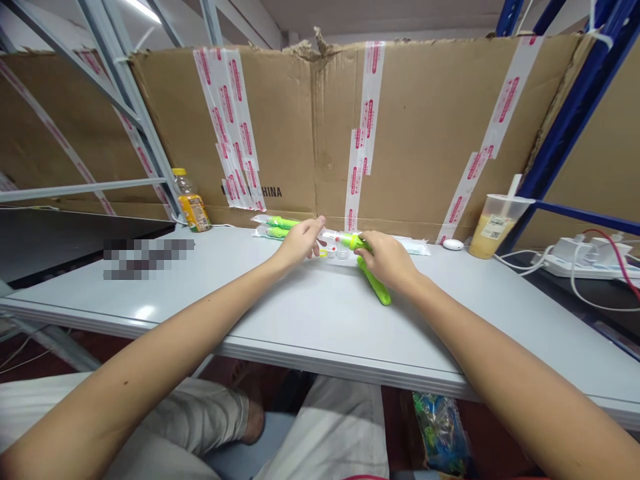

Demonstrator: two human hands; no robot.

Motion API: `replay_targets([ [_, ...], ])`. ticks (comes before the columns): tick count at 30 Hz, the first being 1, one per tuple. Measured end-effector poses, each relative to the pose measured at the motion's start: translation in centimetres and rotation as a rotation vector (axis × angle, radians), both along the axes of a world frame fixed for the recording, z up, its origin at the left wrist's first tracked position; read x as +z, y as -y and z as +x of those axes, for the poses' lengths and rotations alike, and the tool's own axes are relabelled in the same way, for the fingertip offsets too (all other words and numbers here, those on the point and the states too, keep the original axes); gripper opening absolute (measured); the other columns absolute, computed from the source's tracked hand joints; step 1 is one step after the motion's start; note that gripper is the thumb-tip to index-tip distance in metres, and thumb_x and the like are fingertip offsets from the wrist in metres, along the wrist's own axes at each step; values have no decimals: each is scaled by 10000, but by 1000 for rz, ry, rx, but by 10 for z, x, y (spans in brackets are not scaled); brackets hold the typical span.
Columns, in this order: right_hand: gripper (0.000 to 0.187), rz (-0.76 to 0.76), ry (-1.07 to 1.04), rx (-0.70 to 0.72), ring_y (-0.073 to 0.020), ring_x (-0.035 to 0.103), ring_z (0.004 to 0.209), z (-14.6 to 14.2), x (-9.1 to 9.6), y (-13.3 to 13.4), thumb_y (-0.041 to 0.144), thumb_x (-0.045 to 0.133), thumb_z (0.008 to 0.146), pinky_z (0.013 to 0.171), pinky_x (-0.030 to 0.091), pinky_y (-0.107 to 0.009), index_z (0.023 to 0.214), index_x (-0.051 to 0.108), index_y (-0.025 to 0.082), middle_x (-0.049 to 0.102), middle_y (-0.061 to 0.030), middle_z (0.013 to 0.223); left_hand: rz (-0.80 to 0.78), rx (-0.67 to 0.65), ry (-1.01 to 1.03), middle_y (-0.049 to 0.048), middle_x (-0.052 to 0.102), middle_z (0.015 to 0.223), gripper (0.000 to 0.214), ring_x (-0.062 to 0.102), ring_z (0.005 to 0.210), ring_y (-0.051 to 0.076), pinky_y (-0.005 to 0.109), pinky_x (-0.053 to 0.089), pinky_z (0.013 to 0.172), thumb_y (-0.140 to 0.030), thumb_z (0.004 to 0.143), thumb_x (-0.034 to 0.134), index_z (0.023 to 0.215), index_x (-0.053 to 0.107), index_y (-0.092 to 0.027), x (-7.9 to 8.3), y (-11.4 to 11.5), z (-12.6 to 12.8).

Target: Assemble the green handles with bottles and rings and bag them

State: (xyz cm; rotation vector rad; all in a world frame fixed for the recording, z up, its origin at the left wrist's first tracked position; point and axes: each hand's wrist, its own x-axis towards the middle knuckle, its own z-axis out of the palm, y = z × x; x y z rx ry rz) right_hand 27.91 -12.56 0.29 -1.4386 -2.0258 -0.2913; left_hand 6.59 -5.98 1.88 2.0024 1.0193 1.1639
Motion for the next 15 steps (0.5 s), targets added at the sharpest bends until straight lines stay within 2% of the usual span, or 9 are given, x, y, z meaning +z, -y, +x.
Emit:
replay_targets([
  [2, 189, 3, 0, -6, -264, 634, 935, 1, 0, 0, 282, 565, 931, 762, 414, -334, 1053, 660, 173, 715, -113, 1048, -20, 8, -83, 18, 566, 529, 614, 491, 422, 105, 260, 382, 488, -700, 912, 373, 641, 526, -170, 1, -2, -3],
  [4, 171, 1, 6, 1, -256, 628, 918, 2, 1, 1, 269, 569, 924, 751, 404, -326, 1035, 660, 176, 713, -109, 1036, -1, -81, -127, 9, 532, 493, 601, 461, 410, 93, 258, 372, 491, -665, 913, 420, 586, 511, -169, 1, -4, -7],
  [8, 124, -59, 4, 11, -207, 583, 767, 5, 5, 4, 267, 555, 924, 670, 356, -298, 867, 637, 192, 692, -71, 876, 50, -287, -78, 5, 620, 697, 287, 533, 552, 94, 233, 413, 539, -438, 859, 618, 866, 602, -152, 1, -5, -10],
  [10, 177, -98, 3, 23, -189, 548, 710, 6, 7, 5, 276, 536, 933, 641, 329, -291, 793, 608, 195, 665, -56, 804, 108, -299, -64, 24, 651, 832, 246, 583, 676, 117, 243, 458, 599, -342, 824, 645, 978, 599, -156, 1, -5, -10],
  [12, 198, -108, 0, 38, -185, 536, 703, 7, 8, 5, 278, 525, 936, 637, 318, -288, 774, 602, 193, 651, -53, 789, 196, -290, -71, 36, 654, 932, 244, 602, 771, 133, 260, 490, 672, -298, 804, 648, 1000, 595, -162, 1, -5, -10],
  [15, 172, -75, -8, 43, -189, 543, 725, 8, 8, 3, 274, 538, 926, 651, 325, -289, 805, 626, 188, 646, -56, 810, 187, -292, -56, 33, 645, 945, 272, 605, 760, 127, 255, 497, 658, -306, 803, 651, 1024, 570, -170, 1, -3, -9],
])
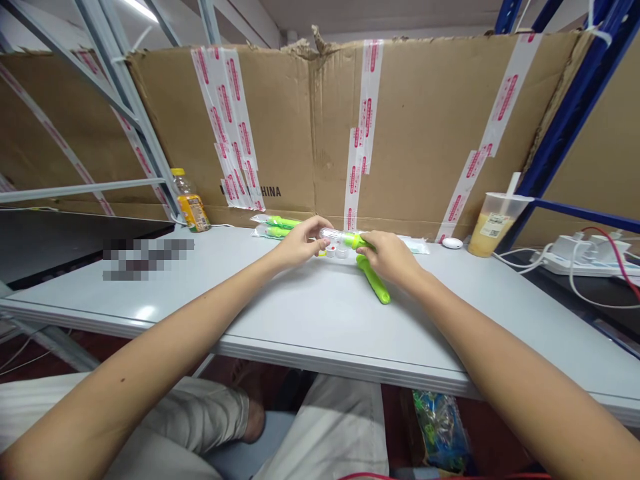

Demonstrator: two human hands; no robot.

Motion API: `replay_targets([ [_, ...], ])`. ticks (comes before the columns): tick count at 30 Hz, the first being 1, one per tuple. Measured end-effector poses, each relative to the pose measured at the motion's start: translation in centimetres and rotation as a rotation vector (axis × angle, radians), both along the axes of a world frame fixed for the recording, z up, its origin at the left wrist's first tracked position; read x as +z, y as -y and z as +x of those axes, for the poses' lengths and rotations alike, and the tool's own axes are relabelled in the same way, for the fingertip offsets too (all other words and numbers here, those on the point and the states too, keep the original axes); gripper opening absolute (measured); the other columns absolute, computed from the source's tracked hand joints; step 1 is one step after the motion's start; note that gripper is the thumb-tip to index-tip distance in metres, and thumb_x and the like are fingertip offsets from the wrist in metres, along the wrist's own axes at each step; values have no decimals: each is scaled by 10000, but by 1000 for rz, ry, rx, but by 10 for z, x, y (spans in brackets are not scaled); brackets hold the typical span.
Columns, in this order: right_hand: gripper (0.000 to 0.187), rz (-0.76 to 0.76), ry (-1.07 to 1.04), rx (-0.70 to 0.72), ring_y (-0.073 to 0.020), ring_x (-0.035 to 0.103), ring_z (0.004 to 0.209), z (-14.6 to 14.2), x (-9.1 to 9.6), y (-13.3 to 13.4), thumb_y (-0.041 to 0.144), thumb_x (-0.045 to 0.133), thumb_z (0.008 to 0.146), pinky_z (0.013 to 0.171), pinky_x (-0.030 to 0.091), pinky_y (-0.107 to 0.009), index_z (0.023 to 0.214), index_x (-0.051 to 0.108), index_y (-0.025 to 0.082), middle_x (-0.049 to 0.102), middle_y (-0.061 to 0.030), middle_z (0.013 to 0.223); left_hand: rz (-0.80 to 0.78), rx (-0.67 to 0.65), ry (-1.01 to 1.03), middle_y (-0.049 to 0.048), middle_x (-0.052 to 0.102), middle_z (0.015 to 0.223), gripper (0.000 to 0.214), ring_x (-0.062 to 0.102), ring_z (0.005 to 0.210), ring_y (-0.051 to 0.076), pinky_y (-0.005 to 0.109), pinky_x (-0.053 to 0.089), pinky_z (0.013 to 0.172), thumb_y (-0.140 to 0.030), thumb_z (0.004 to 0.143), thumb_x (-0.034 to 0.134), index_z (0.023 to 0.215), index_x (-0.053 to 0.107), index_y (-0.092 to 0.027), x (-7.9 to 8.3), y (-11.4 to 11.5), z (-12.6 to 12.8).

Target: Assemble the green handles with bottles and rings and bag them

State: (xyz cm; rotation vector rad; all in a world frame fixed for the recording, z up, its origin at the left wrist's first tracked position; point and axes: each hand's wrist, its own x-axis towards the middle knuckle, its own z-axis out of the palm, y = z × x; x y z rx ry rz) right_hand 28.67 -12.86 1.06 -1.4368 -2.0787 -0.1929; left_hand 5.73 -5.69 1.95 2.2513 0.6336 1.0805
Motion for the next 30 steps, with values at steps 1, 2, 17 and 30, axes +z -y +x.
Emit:
replay_targets([
  [1, 159, 15, 1, 0, -191, 546, 731, 0, -1, 0, 274, 548, 921, 655, 329, -290, 818, 634, 188, 644, -57, 818, -47, 2, 4, 31, 644, 919, 290, 606, 727, 123, 246, 490, 618, -329, 812, 649, 1038, 559, -170, 0, 1, 1],
  [2, 147, 29, 4, 0, -193, 549, 736, -1, -1, -1, 274, 556, 916, 658, 334, -291, 832, 641, 189, 643, -57, 825, -99, 10, 5, 31, 644, 886, 308, 605, 686, 119, 237, 478, 575, -362, 826, 642, 1047, 552, -169, 0, 3, 2],
  [17, 186, -7, 108, 92, -178, 513, 685, -2, 1, 5, 262, 531, 928, 623, 307, -285, 768, 603, 200, 609, -35, 748, 216, 5, -222, 48, 711, 1022, 253, 621, 948, 198, 331, 449, 865, -351, 851, 628, 1035, 650, -179, 2, 7, 1],
  [30, 210, 164, 398, 68, -212, 533, 785, -10, 2, 7, 216, 501, 950, 651, 286, -315, 1030, 695, 201, 672, -88, 883, 163, -85, -443, 58, 674, 902, 292, 610, 794, 188, 316, 450, 726, -453, 896, 574, 967, 630, -176, 2, 19, 0],
])
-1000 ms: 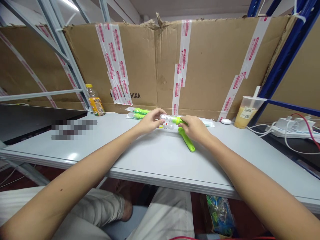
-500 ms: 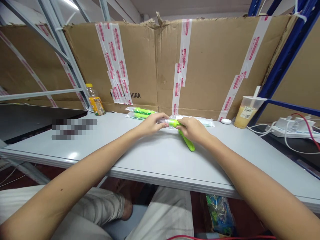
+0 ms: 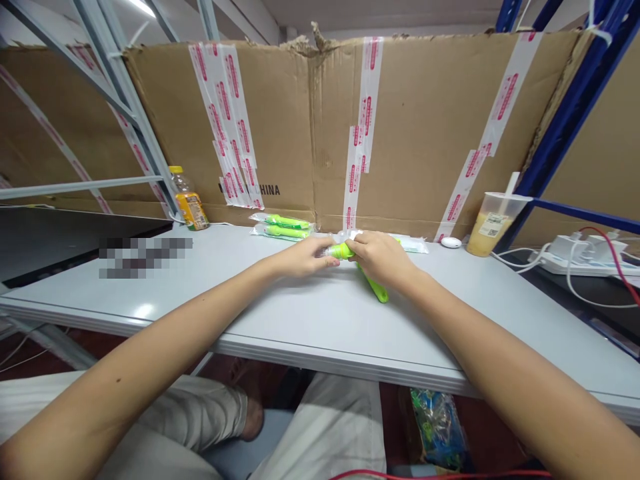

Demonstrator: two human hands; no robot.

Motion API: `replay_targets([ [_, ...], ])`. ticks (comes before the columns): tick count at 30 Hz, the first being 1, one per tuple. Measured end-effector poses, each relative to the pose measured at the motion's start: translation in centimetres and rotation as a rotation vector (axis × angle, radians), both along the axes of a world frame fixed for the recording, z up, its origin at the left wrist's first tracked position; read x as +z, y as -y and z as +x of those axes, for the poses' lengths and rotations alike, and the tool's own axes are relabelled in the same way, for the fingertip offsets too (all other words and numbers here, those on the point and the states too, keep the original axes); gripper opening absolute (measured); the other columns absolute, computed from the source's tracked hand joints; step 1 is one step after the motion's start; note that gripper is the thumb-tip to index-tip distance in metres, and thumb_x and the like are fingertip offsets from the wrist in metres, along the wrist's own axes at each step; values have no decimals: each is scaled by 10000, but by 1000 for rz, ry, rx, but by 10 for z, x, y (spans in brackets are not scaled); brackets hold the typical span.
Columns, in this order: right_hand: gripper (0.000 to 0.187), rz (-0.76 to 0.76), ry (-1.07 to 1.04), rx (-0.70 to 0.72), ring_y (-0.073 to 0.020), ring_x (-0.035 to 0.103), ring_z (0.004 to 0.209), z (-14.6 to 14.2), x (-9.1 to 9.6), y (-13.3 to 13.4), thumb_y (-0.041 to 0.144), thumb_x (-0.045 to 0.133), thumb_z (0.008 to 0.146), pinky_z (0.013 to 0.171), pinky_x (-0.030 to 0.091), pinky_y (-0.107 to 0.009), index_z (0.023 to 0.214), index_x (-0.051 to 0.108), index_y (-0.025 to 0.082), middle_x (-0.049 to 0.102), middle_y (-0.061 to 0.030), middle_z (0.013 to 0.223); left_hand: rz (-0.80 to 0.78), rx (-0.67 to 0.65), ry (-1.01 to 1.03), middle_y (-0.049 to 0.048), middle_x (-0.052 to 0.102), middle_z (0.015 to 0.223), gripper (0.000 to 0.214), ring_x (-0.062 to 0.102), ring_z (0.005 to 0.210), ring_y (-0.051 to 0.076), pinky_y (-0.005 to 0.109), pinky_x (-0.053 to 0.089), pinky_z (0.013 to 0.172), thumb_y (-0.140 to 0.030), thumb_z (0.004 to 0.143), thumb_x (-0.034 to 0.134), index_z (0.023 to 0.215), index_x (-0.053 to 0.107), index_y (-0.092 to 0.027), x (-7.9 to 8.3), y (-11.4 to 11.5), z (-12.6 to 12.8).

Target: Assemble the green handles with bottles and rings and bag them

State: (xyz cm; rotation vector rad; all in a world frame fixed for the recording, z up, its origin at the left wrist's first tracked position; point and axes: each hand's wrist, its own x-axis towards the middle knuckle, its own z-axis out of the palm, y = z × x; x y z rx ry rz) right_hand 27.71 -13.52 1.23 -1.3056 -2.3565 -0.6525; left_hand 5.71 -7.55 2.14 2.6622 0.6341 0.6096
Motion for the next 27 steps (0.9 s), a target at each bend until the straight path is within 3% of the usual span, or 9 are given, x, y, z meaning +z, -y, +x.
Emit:
replay_targets([
  [4, 170, -161, -106, 17, -197, 567, 758, 5, 2, 4, 271, 517, 946, 619, 286, -299, 934, 678, 216, 675, -59, 861, 407, 132, -117, 94, 671, 936, 249, 624, 867, 246, 348, 433, 755, -378, 910, 580, 1045, 588, -169, -6, 1, 3],
  [7, 159, -144, -120, 22, -199, 573, 771, 6, 4, 5, 270, 524, 943, 621, 289, -298, 926, 668, 208, 673, -58, 866, 531, 152, -130, 112, 678, 1013, 268, 627, 949, 268, 358, 429, 797, -345, 896, 604, 1090, 575, -163, -4, 4, 5],
  [9, 173, -70, -80, 0, -198, 563, 769, 4, 3, 4, 260, 511, 951, 616, 275, -301, 988, 671, 203, 672, -68, 906, 452, 150, -77, 98, 682, 984, 323, 628, 911, 254, 346, 430, 772, -427, 890, 605, 1082, 582, -169, -1, 5, 5],
  [14, 285, 48, 117, -11, -203, 528, 766, -9, -2, 1, 204, 393, 996, 615, 245, -315, 999, 678, 189, 653, -88, 875, -88, 23, -82, 54, 673, 831, 444, 601, 710, 177, 308, 440, 675, -560, 962, 401, 905, 615, -176, 5, 1, -1],
  [16, 293, 53, 141, -13, -198, 516, 733, -11, -3, 0, 215, 382, 1004, 604, 235, -319, 1002, 673, 180, 650, -90, 859, -110, -10, -98, 65, 692, 903, 400, 621, 771, 188, 317, 454, 717, -522, 958, 436, 951, 633, -174, 5, 0, -3],
  [19, 250, 17, 122, -47, -190, 512, 689, -8, -1, 2, 254, 422, 995, 585, 224, -320, 1028, 656, 173, 660, -96, 873, 126, 37, -56, 92, 699, 1041, 316, 635, 926, 238, 353, 452, 804, -448, 924, 537, 1081, 634, -192, 3, 1, -1],
  [24, 244, -182, -81, 60, -175, 526, 674, 2, 5, 3, 316, 456, 988, 613, 291, -297, 856, 623, 197, 648, -58, 776, 576, 151, -171, 136, 683, 998, 281, 642, 937, 286, 379, 443, 808, -367, 906, 595, 1084, 603, -150, -2, 7, 8],
  [27, 256, -179, -104, 79, -176, 527, 685, 3, 5, 1, 322, 459, 988, 616, 299, -295, 839, 621, 192, 643, -56, 771, 664, 153, -186, 154, 678, 1053, 326, 637, 996, 299, 382, 442, 829, -362, 907, 598, 1141, 590, -135, -2, 6, 9],
])
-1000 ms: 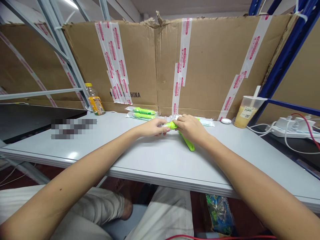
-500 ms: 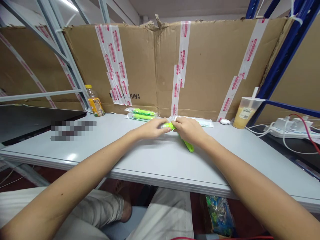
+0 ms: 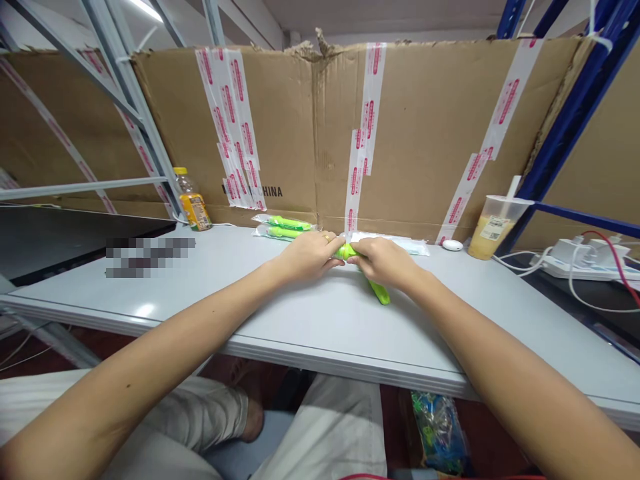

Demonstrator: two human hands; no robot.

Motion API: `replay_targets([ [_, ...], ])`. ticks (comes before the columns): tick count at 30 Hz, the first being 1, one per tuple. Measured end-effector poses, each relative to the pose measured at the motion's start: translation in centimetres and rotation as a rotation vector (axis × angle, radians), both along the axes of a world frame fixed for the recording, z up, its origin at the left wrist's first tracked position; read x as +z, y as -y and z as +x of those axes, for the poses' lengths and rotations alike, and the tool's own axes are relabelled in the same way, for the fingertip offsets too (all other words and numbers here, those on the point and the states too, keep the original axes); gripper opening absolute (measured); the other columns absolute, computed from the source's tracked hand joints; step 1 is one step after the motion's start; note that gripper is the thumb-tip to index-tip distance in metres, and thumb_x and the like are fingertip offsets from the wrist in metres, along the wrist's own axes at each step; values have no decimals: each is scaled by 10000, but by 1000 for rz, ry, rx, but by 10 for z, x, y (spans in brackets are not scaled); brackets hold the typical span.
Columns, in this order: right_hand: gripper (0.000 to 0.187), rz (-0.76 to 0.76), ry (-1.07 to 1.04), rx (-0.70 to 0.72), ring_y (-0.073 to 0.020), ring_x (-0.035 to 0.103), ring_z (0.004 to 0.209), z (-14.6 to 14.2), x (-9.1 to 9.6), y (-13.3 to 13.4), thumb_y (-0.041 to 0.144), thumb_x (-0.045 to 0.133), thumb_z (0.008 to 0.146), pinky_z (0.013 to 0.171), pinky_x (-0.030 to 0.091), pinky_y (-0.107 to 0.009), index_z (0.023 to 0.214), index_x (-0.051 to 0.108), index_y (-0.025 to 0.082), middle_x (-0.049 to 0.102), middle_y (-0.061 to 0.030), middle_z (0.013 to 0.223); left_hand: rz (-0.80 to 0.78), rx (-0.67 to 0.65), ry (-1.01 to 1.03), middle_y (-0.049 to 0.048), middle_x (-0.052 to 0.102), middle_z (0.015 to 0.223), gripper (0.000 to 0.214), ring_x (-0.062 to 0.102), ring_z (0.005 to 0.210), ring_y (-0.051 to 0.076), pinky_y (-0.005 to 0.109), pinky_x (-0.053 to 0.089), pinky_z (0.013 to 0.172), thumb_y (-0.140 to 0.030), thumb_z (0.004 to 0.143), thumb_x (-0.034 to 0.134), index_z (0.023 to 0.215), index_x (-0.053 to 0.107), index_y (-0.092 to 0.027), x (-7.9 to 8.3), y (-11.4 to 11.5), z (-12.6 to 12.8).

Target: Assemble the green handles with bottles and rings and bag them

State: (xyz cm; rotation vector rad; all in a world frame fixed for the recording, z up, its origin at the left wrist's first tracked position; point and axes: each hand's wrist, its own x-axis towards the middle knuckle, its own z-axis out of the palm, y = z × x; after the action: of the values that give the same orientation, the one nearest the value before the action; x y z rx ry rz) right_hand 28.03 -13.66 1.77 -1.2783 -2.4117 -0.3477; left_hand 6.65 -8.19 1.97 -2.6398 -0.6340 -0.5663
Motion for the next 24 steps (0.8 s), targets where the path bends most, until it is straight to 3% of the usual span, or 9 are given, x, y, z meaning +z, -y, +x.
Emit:
replay_targets([
  [4, 265, 197, 151, -99, -205, 546, 759, -4, -2, -2, 290, 430, 997, 596, 251, -316, 1037, 663, 170, 669, -100, 905, -280, -13, 120, 134, 687, 1141, 431, 644, 1005, 280, 380, 459, 829, -499, 941, 508, 1207, 581, -168, 3, -3, -5],
  [6, 292, 243, 231, -99, -214, 550, 786, -6, -3, -2, 249, 400, 1000, 605, 247, -323, 1082, 669, 166, 670, -106, 908, -457, -57, 113, 112, 692, 1160, 398, 644, 1011, 258, 372, 465, 841, -486, 967, 449, 1192, 597, -193, 4, -4, -8],
  [8, 300, 243, 267, -101, -211, 547, 774, -6, -5, -3, 239, 394, 999, 601, 236, -325, 1093, 669, 167, 671, -105, 901, -514, -73, 89, 108, 698, 1131, 332, 646, 994, 251, 366, 466, 830, -428, 972, 446, 1140, 614, -196, 3, -4, -9],
  [10, 284, 215, 254, -123, -200, 538, 730, -5, -5, -2, 264, 417, 992, 583, 212, -324, 1101, 662, 171, 675, -102, 905, -425, -23, 92, 121, 702, 1052, 288, 650, 939, 266, 373, 461, 791, -406, 956, 485, 1077, 615, -179, 2, -2, -8],
  [13, 234, 130, 134, -97, -180, 514, 679, -2, -1, 0, 302, 465, 970, 574, 216, -314, 980, 661, 172, 662, -83, 846, -148, 43, 53, 141, 689, 985, 270, 648, 903, 285, 381, 447, 768, -369, 941, 535, 1079, 591, -143, 1, 1, -3],
  [16, 262, -44, -60, 16, -150, 465, 608, 0, 4, 1, 328, 484, 962, 588, 271, -295, 791, 622, 185, 604, -28, 684, 106, 9, -36, 157, 675, 1006, 281, 635, 961, 290, 387, 444, 806, -329, 950, 537, 1115, 574, -104, 0, 1, 0],
  [18, 285, -127, -132, 61, -137, 444, 579, 1, 6, 1, 346, 491, 962, 592, 289, -286, 754, 610, 191, 579, -5, 636, 192, -6, -63, 156, 672, 1007, 298, 626, 980, 291, 393, 447, 821, -334, 955, 531, 1121, 575, -91, 0, 0, 0],
  [21, 255, -40, -100, 19, -155, 507, 655, 0, 3, -1, 351, 502, 965, 598, 290, -286, 824, 638, 188, 636, -29, 738, 170, 1, -6, 143, 669, 1035, 308, 622, 1004, 282, 388, 461, 831, -354, 947, 540, 1122, 580, -104, 0, 0, -2],
  [24, 249, 159, 36, -82, -186, 555, 742, -2, -1, -2, 346, 484, 980, 581, 259, -296, 1007, 664, 178, 671, -74, 872, -28, 15, 122, 133, 671, 1137, 393, 632, 1045, 262, 377, 481, 850, -431, 954, 511, 1210, 549, -136, 1, 1, -4],
])
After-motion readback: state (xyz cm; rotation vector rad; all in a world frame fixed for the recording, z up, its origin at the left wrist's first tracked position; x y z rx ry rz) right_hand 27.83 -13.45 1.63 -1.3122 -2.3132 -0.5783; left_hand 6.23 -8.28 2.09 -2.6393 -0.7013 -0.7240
